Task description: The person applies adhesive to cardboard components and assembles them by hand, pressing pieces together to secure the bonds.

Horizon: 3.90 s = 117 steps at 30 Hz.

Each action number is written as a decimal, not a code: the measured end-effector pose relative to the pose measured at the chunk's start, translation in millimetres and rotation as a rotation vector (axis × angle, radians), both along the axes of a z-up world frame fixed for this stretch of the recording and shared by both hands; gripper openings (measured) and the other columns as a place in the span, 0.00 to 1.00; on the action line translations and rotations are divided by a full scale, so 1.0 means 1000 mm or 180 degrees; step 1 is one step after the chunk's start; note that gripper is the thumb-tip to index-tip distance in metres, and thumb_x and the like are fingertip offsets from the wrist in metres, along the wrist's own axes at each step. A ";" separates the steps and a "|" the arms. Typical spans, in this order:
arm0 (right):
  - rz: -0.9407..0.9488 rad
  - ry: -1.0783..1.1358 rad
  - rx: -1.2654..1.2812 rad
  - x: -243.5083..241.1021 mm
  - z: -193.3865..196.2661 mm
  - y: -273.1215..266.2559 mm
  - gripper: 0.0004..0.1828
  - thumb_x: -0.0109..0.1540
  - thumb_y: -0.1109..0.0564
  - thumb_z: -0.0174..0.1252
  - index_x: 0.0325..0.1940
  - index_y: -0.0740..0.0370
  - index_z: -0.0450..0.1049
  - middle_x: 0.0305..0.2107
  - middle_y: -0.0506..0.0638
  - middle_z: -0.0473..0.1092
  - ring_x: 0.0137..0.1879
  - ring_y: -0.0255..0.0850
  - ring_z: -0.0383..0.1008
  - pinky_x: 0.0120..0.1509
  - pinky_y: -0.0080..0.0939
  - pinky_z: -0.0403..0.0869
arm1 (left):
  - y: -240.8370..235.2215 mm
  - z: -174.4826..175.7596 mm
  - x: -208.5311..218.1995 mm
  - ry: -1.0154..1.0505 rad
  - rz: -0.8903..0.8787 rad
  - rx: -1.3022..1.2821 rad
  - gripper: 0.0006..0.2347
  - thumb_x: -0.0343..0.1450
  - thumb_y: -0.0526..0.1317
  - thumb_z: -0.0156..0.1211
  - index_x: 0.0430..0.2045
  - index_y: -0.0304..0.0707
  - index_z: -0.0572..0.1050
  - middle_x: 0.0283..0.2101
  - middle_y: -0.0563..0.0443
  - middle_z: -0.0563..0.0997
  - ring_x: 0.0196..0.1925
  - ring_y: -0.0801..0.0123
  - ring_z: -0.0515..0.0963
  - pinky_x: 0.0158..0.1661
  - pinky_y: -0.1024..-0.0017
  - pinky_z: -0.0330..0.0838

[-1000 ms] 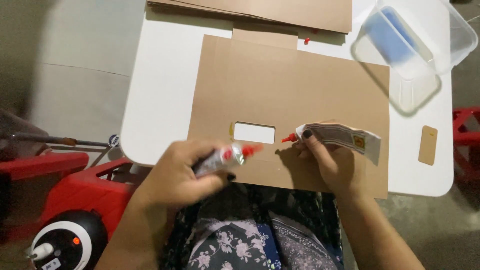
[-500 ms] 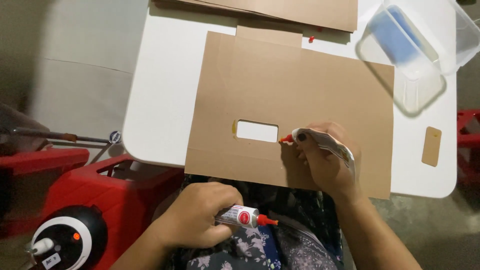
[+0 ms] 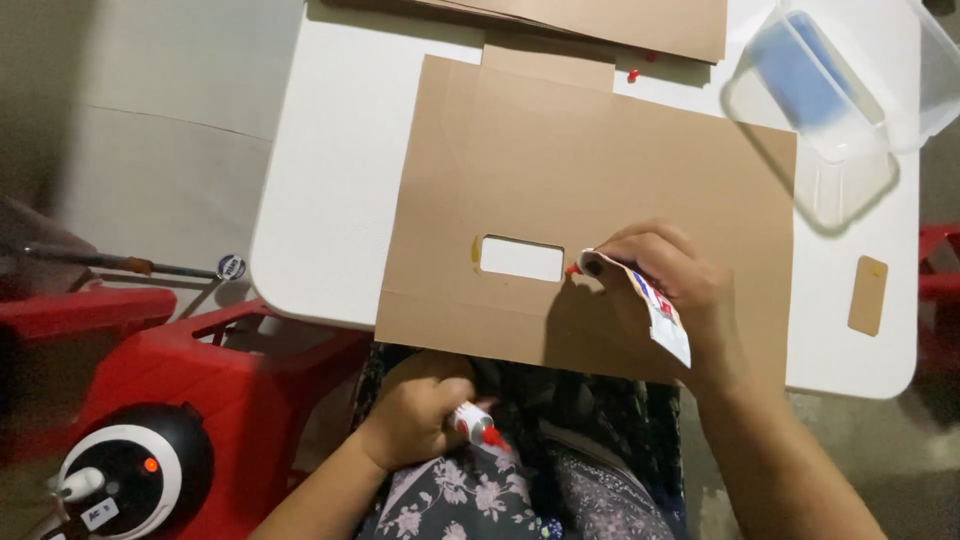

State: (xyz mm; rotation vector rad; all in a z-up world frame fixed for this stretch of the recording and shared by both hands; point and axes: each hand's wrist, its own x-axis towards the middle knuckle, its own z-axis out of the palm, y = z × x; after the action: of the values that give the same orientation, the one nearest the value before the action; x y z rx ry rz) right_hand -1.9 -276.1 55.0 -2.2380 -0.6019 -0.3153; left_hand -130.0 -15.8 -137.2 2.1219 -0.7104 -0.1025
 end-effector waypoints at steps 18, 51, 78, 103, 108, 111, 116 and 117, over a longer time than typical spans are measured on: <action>0.0352 -0.0007 -0.0126 0.009 0.011 0.005 0.06 0.62 0.73 0.65 0.43 0.75 0.77 0.39 0.61 0.72 0.44 0.44 0.76 0.54 0.36 0.77 | -0.008 0.080 0.017 -0.1772 0.1380 0.0172 0.15 0.74 0.42 0.56 0.15 0.40 0.65 0.62 0.36 0.75 0.15 0.67 0.64 0.19 0.71 0.60; -0.0628 0.1851 0.0088 0.014 0.003 -0.005 0.06 0.59 0.64 0.60 0.37 0.60 0.81 0.29 0.48 0.80 0.31 0.35 0.80 0.34 0.33 0.79 | -0.003 0.101 0.025 -0.1481 0.1192 -0.0376 0.14 0.71 0.37 0.59 0.13 0.37 0.65 0.59 0.31 0.76 0.18 0.62 0.73 0.25 0.68 0.70; -0.2342 0.1583 -0.0408 -0.033 0.003 -0.170 0.17 0.65 0.60 0.67 0.57 0.68 0.79 0.31 0.55 0.74 0.27 0.40 0.72 0.30 0.40 0.75 | 0.027 0.173 0.086 0.1731 0.1014 -0.2181 0.08 0.71 0.41 0.62 0.25 0.42 0.71 0.40 0.46 0.78 0.19 0.77 0.70 0.25 0.77 0.68; -0.3233 0.1239 -0.1666 -0.058 -0.042 -0.248 0.24 0.66 0.42 0.68 0.53 0.65 0.84 0.38 0.56 0.79 0.42 0.51 0.77 0.51 0.54 0.71 | -0.056 0.174 0.090 0.2667 0.0025 -0.2671 0.09 0.75 0.40 0.54 0.44 0.36 0.69 0.49 0.44 0.77 0.40 0.68 0.80 0.35 0.74 0.80; -0.3262 0.1329 -0.1246 -0.056 -0.038 -0.245 0.25 0.66 0.45 0.70 0.54 0.70 0.80 0.42 0.60 0.77 0.46 0.52 0.76 0.51 0.54 0.71 | -0.049 0.173 0.090 0.2592 0.0167 -0.2537 0.05 0.75 0.39 0.55 0.38 0.40 0.68 0.45 0.45 0.77 0.32 0.69 0.80 0.34 0.74 0.78; -0.3317 0.1268 -0.0984 -0.056 -0.032 -0.233 0.22 0.66 0.51 0.73 0.54 0.70 0.75 0.41 0.60 0.74 0.44 0.50 0.73 0.47 0.52 0.72 | -0.053 0.170 0.088 0.2658 0.0258 -0.2632 0.06 0.74 0.38 0.57 0.37 0.39 0.68 0.43 0.43 0.77 0.33 0.66 0.80 0.29 0.74 0.79; -0.2932 0.0443 -0.0101 -0.072 -0.040 -0.218 0.10 0.77 0.67 0.65 0.59 0.72 0.72 0.43 0.61 0.73 0.41 0.44 0.74 0.41 0.41 0.74 | -0.058 0.174 0.082 0.2817 0.0353 -0.2720 0.08 0.73 0.39 0.59 0.40 0.35 0.73 0.44 0.43 0.77 0.36 0.66 0.82 0.33 0.74 0.81; -0.2899 0.0250 0.0404 -0.074 -0.039 -0.210 0.05 0.82 0.69 0.57 0.62 0.70 0.70 0.43 0.59 0.73 0.39 0.40 0.73 0.39 0.35 0.72 | -0.059 0.173 0.080 0.2885 0.0409 -0.2769 0.09 0.72 0.39 0.60 0.42 0.34 0.74 0.46 0.41 0.78 0.38 0.64 0.84 0.35 0.74 0.83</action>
State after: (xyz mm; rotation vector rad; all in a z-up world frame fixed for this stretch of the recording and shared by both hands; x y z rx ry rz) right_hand -75.8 -486.4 16.2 -2.2541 0.5090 -0.6809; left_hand -49.7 -74.5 36.3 1.0868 -0.0243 -0.5367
